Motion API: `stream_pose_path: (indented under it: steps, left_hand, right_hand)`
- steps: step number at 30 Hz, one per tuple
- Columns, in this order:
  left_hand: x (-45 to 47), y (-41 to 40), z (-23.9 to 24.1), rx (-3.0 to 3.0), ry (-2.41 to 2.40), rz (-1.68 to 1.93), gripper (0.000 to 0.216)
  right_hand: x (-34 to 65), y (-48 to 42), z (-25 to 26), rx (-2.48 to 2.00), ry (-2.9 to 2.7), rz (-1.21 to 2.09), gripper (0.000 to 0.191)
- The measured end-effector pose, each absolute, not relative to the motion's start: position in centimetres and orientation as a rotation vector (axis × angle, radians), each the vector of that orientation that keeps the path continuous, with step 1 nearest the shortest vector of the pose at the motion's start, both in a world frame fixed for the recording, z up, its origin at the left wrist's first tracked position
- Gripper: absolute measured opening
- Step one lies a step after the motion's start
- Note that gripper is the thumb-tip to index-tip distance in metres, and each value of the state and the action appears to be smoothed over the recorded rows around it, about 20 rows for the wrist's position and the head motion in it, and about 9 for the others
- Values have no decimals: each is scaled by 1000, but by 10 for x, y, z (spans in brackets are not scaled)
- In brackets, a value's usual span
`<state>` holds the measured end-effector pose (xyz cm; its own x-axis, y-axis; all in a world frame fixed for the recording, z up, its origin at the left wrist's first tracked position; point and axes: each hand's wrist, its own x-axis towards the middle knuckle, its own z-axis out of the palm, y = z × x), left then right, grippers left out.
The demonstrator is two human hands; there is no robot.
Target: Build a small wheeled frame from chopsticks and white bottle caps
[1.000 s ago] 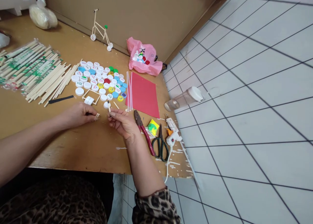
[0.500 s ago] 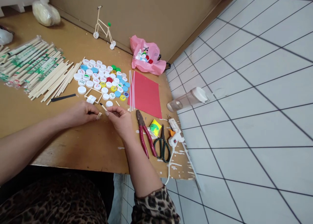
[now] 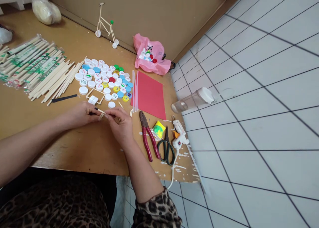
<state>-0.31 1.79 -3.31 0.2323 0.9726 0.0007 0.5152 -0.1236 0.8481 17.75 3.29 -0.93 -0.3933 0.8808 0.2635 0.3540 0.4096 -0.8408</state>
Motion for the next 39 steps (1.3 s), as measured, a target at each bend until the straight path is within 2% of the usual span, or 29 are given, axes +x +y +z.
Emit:
stream_pose_path:
  steps: [39]
  left_hand:
    - [-1, 19, -30, 1556, 1361, 778, 17]
  right_hand:
    - [185, 38, -23, -796, -2128, 577, 16]
